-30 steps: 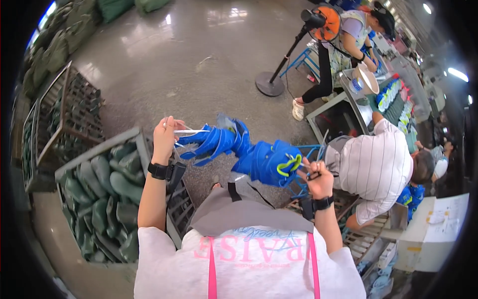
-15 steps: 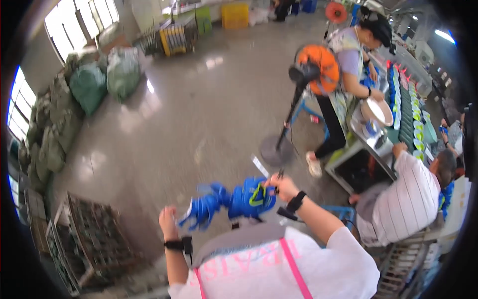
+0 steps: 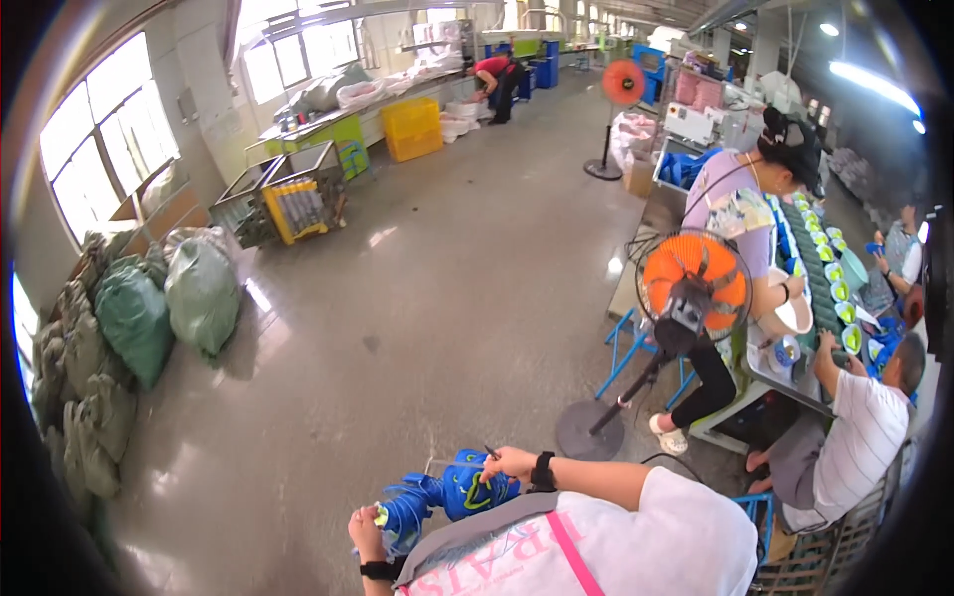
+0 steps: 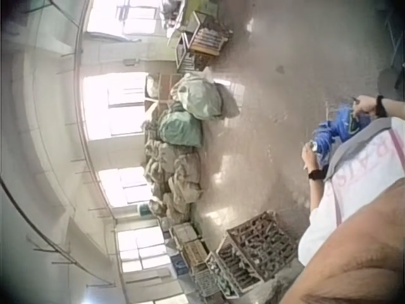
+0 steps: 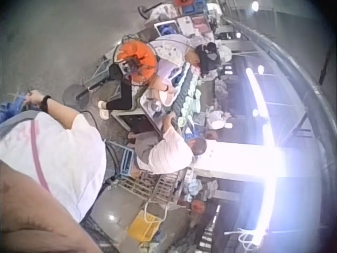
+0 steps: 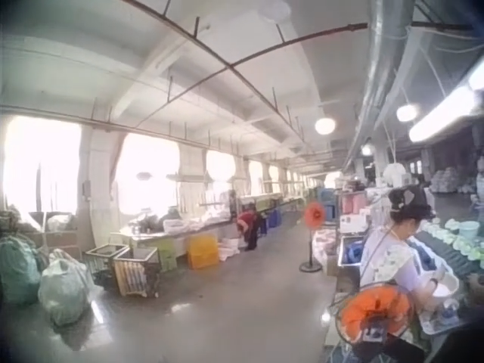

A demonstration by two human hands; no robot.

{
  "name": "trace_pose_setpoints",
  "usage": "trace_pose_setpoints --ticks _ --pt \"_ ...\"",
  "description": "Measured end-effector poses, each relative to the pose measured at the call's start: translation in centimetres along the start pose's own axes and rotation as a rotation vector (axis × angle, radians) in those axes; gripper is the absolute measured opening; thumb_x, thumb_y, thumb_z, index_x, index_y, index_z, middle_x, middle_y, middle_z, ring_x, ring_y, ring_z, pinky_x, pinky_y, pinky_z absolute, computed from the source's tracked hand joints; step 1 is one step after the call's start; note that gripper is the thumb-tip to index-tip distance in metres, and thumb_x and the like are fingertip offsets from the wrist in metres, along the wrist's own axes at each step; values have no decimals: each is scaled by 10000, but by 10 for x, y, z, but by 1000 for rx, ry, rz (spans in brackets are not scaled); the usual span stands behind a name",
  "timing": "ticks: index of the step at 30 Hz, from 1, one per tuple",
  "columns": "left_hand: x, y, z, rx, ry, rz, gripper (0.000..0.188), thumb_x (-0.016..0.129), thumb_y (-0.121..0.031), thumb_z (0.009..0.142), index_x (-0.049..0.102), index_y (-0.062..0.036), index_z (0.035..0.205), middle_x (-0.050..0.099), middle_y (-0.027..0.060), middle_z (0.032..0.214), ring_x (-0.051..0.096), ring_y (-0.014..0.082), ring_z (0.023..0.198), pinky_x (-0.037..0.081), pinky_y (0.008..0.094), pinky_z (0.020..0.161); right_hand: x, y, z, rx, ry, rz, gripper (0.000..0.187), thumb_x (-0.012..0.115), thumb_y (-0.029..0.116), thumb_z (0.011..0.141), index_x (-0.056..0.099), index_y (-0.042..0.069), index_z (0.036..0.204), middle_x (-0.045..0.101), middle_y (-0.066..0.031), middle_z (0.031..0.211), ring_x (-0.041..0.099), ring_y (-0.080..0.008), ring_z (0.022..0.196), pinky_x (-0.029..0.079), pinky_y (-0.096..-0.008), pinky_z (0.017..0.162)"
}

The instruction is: Cutting open a large sack and sorting blue shoe uppers/components onto a workbench.

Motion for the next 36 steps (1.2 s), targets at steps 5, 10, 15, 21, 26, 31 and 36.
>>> trace_pose_setpoints --ticks 5,10,15,21,26,31,36 --pt "156 -113 143 210 367 177 268 433 -198 872 588 17 832 599 75 753 551 116 619 443 226 490 -89 75 71 -67 -156 174 149 548 281 823 596 142 844 626 19 852 502 -92 788 363 -336 586" --pt "284 -186 264 240 344 -41 235 422 -160 880 567 23 858 569 58 745 540 113 686 430 233 601 -201 110 112 -21 -354 380 202 461 287 880 584 128 854 619 -28 942 499 -159 933 319 -497 781" --pt "416 -235 363 362 355 -102 220 413 -126 875 549 30 803 590 92 796 546 149 711 431 273 676 -307 144 180 4 -370 565 208 443 284 898 562 114 918 626 -50 943 532 -167 925 397 -423 774" --pt "549 -304 452 233 448 -166 228 379 -160 885 503 20 821 562 102 819 545 171 736 444 287 675 -433 264 234 -178 -407 622 186 459 260 896 547 96 896 625 -47 912 536 -121 823 449 -309 644" --pt "731 -302 527 25 626 -113 191 386 -192 880 467 -21 853 543 94 814 564 200 731 451 319 598 -570 295 248 -232 -525 802 132 473 226 886 525 106 902 625 -56 922 550 -136 865 471 -318 658" --pt "976 -387 514 -31 1047 -156 183 445 -219 877 478 -46 928 584 91 839 587 208 718 448 296 525 -741 296 210 -275 -872 1167 178 464 177 890 508 26 973 627 -95 904 589 -158 717 491 -336 576" --pt "1187 -581 372 159 1403 -348 229 421 -184 905 544 -5 830 580 60 743 571 148 721 452 271 618 -888 417 12 -1135 -1314 1052 91 470 28 789 505 -17 719 559 -134 711 527 -211 631 438 -309 615"
Point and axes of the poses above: each hand's wrist, its own z-axis towards the middle knuckle, its own x-axis out of the palm, y = z × x, the point moved 10 cm from there along z, towards the middle knuckle
